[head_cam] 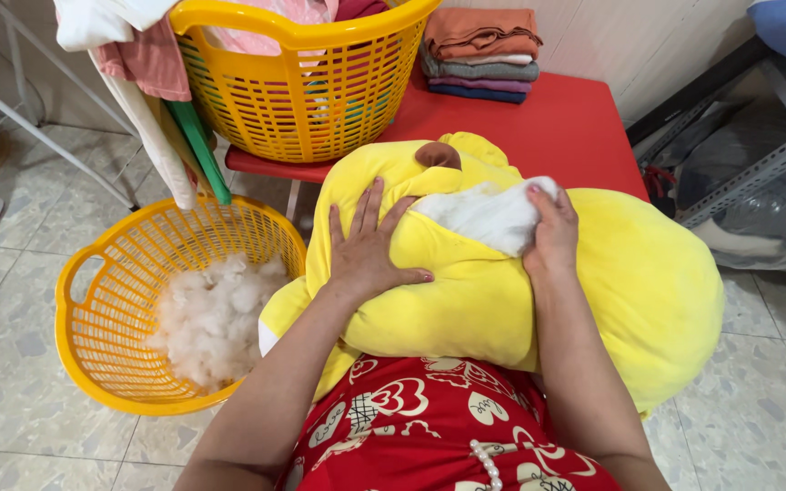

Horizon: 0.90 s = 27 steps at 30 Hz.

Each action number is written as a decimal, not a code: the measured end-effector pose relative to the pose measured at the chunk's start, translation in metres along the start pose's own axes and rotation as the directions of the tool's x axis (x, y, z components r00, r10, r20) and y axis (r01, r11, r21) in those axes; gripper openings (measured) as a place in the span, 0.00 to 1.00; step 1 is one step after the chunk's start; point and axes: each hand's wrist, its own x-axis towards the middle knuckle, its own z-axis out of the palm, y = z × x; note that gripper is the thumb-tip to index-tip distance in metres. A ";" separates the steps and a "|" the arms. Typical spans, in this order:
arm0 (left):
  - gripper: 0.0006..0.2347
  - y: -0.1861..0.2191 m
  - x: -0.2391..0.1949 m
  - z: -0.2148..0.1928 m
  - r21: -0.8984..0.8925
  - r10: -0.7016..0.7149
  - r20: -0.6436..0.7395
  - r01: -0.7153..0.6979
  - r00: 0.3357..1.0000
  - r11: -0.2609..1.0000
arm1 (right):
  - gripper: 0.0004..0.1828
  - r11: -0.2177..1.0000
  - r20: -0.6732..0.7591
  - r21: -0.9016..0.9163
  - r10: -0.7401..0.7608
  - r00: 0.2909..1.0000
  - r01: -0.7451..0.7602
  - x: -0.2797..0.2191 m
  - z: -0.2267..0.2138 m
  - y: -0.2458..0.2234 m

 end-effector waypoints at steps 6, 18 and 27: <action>0.55 0.001 -0.002 -0.001 0.002 -0.001 0.003 0.001 1.000 1.000 | 0.12 0.970 0.072 -0.190 -0.143 0.987 0.154 -0.020 0.021 -0.012; 0.33 0.018 -0.013 -0.029 -0.224 0.239 -0.508 -0.395 0.828 0.891 | 0.50 0.211 0.611 -0.694 -0.333 0.718 0.689 -0.081 0.070 -0.016; 0.13 0.061 0.000 -0.030 -0.051 0.314 -0.563 -0.411 0.765 0.910 | 0.42 0.138 0.644 -0.653 -0.416 0.642 0.744 -0.089 0.059 -0.009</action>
